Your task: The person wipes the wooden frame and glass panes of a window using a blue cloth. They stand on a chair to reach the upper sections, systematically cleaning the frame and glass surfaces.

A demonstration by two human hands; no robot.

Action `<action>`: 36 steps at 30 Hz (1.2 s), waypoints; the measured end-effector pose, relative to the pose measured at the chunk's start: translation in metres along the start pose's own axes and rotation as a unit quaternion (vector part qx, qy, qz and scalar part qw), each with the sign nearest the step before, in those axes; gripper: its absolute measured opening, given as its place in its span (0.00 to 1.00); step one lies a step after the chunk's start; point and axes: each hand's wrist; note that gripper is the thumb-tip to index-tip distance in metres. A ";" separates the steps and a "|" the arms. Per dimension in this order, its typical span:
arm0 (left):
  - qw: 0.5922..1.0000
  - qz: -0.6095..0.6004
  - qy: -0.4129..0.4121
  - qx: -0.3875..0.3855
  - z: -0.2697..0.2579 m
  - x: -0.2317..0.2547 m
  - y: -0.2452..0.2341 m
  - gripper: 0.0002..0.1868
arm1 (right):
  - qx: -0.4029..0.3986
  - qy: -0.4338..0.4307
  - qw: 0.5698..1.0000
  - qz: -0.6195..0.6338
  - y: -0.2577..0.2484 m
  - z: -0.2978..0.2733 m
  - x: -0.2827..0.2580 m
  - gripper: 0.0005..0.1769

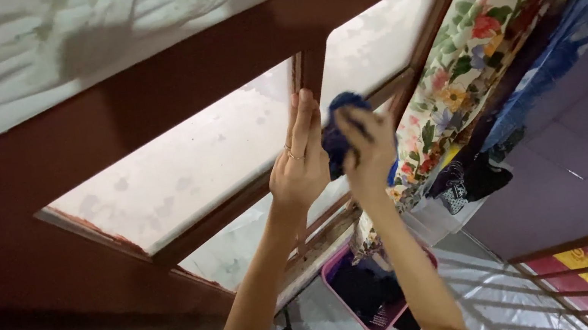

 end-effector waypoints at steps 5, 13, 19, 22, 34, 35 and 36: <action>1.000 0.007 -0.007 -0.006 0.003 0.001 -0.001 0.22 | 0.049 0.099 0.987 -0.119 -0.009 0.053 0.102 0.38; 0.989 -0.103 -0.057 -0.085 -0.012 0.006 -0.009 0.30 | 0.099 0.135 0.986 -0.019 -0.033 0.133 0.034 0.42; 0.989 -0.091 -0.069 -0.089 -0.010 0.003 -0.004 0.32 | 0.108 0.143 0.976 -0.122 -0.021 0.118 0.068 0.40; 1.000 -0.012 -0.022 -0.014 -0.004 0.002 0.000 0.24 | 0.057 0.135 0.978 -0.151 -0.014 0.078 0.099 0.35; 0.975 0.192 0.107 0.008 0.007 0.015 -0.034 0.24 | 0.059 0.047 0.985 0.153 -0.025 -0.011 0.130 0.36; 0.996 0.049 0.067 0.016 -0.013 0.020 -0.032 0.24 | 0.067 0.133 0.975 0.163 -0.024 -0.027 0.094 0.35; 0.995 -0.096 0.024 0.024 -0.032 0.025 -0.028 0.24 | 0.074 0.218 0.958 0.171 -0.022 -0.043 0.058 0.36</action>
Point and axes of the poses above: each hand's wrist, its own z-axis towards the middle knuckle, its own y-axis out of the palm, x = y × z, and after that the axes turned 8 degrees about y, right-handed
